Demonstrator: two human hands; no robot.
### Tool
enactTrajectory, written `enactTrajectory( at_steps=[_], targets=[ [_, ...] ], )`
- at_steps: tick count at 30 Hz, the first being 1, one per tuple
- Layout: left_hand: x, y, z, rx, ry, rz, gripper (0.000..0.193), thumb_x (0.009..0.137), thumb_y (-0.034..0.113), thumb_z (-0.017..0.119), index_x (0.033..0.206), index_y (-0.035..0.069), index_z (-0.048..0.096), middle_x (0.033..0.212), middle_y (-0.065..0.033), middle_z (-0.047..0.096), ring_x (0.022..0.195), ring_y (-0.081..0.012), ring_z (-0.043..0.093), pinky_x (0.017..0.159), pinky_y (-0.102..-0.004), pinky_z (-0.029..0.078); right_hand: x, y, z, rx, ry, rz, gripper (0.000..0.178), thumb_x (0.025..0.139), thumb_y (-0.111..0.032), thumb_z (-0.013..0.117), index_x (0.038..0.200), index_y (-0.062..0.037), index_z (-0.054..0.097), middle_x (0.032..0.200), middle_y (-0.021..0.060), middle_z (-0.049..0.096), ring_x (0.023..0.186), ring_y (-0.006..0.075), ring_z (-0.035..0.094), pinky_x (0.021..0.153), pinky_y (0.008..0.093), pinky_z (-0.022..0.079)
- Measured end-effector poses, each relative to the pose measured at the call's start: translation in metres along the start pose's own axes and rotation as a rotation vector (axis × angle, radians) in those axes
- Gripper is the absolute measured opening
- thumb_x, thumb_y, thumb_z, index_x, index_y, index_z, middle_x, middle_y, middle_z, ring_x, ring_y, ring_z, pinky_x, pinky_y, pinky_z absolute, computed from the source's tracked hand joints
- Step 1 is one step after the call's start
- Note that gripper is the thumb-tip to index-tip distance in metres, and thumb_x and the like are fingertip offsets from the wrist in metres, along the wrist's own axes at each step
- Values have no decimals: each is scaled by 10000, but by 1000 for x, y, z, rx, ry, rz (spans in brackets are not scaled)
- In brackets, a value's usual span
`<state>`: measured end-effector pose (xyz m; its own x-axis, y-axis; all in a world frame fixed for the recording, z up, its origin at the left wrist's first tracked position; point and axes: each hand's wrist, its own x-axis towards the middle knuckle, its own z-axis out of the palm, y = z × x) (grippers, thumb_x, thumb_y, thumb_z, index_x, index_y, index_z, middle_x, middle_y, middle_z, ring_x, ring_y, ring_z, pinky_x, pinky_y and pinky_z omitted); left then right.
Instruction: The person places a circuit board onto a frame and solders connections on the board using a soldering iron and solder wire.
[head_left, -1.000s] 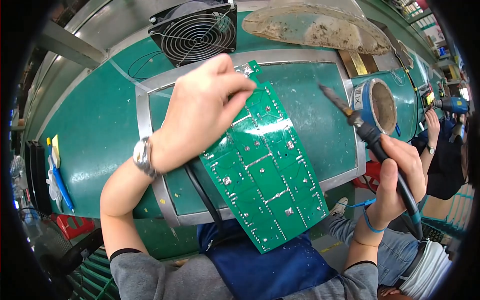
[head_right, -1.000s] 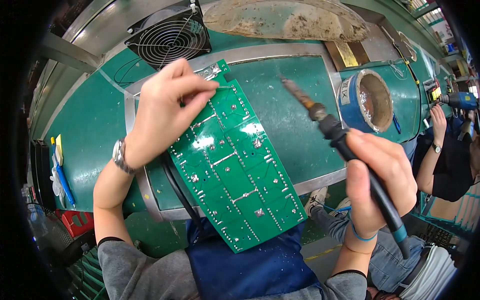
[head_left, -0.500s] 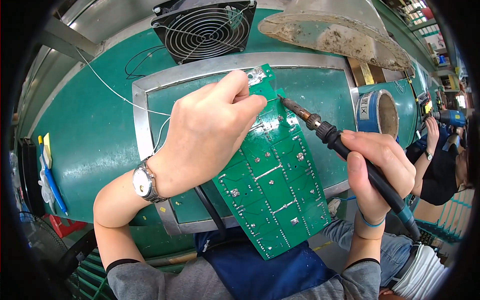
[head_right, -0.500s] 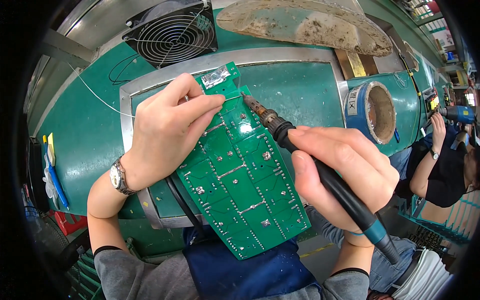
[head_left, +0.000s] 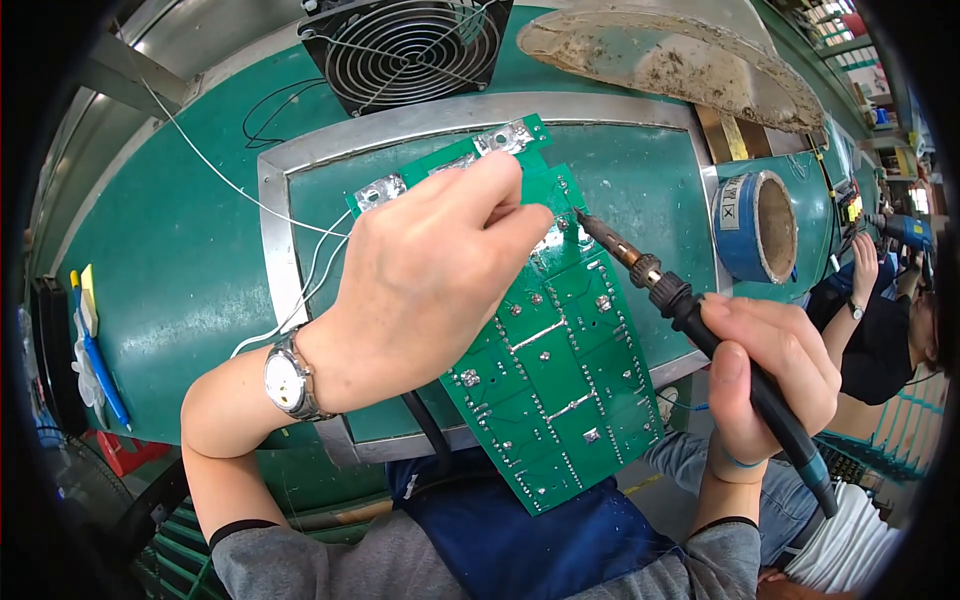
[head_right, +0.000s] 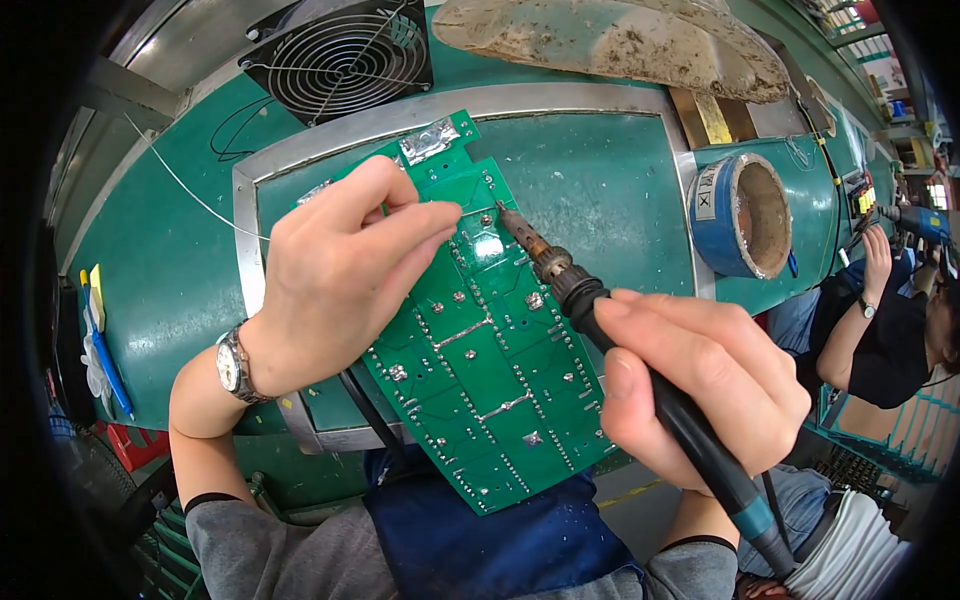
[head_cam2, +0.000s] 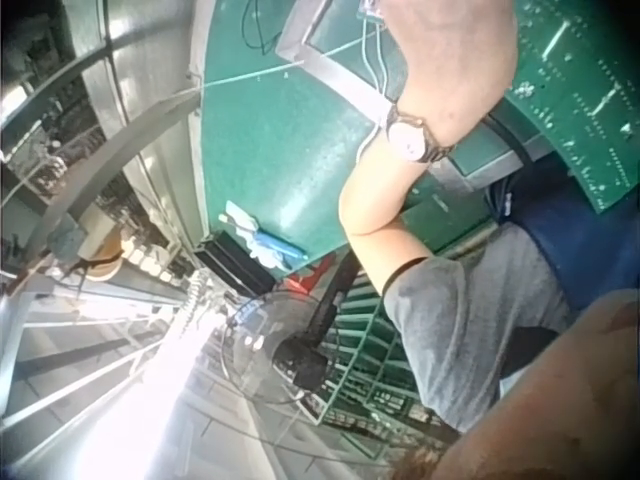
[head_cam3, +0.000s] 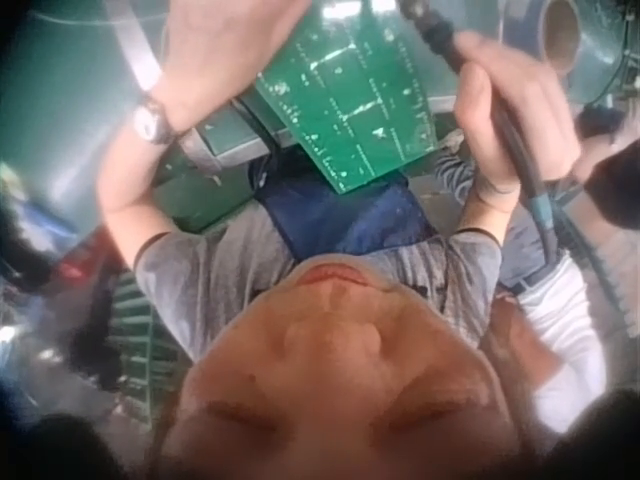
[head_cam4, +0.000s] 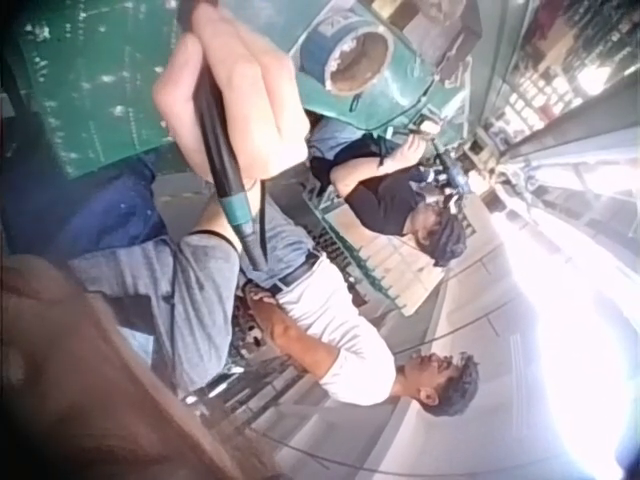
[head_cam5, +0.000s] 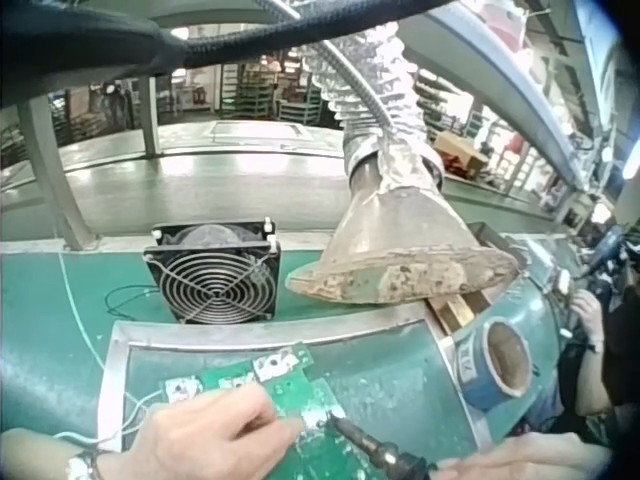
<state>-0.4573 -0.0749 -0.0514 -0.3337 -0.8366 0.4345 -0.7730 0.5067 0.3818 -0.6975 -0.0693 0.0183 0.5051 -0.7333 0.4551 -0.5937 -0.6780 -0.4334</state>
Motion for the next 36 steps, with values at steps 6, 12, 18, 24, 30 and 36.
enactTrajectory(
  at_steps=[6, 12, 18, 24, 30, 36],
  targets=[
    [-5, -4, 14, -71, 44, 35, 211, 718, 30, 733, 921, 50, 681, 775, -39, 513, 647, -186, 554, 551, -306, 450, 2, -7, 7, -35, -60, -31, 196, 710, 15, 712, 907, 9, 704, 832, 145, 695, 762, 247, 711, 664, 303, 593],
    [-5, 3, 2, -59, 17, 69, 244, 706, 13, 728, 943, 47, 680, 791, -48, 501, 647, -184, 544, 539, -297, 452, -11, -6, -7, -59, -7, -39, 164, 759, -56, 696, 903, 23, 697, 821, 159, 698, 717, 239, 705, 630, 300, 590],
    [-5, 5, 10, -112, 7, 83, 260, 705, -8, 710, 957, 52, 682, 788, -46, 490, 643, -181, 533, 539, -298, 450, -15, -6, -4, -38, -28, -33, 173, 754, -54, 704, 915, 9, 698, 821, 157, 699, 700, 225, 702, 604, 289, 584],
    [-6, 7, 15, -110, -3, 85, 289, 675, -13, 702, 956, 53, 680, 786, -45, 489, 640, -185, 533, 541, -301, 455, -15, -9, -4, -74, -72, -49, 181, 755, -55, 707, 929, -4, 699, 840, 153, 699, 707, 217, 698, 595, 286, 578],
    [-8, 16, 4, -67, -15, 104, 249, 664, 7, 696, 903, 76, 678, 784, -25, 504, 635, -161, 534, 506, -281, 444, -26, -8, -25, -47, -101, -51, 191, 779, -55, 681, 955, 21, 684, 870, 154, 696, 716, 216, 688, 600, 286, 573],
    [-11, 13, 13, -67, -22, 164, 310, 645, 30, 674, 948, 87, 697, 783, -23, 504, 634, -147, 526, 473, -260, 424, -30, -7, -18, -69, -125, -92, 214, 770, -61, 686, 962, 32, 676, 873, 158, 692, 661, 220, 683, 544, 279, 561]
  ],
)
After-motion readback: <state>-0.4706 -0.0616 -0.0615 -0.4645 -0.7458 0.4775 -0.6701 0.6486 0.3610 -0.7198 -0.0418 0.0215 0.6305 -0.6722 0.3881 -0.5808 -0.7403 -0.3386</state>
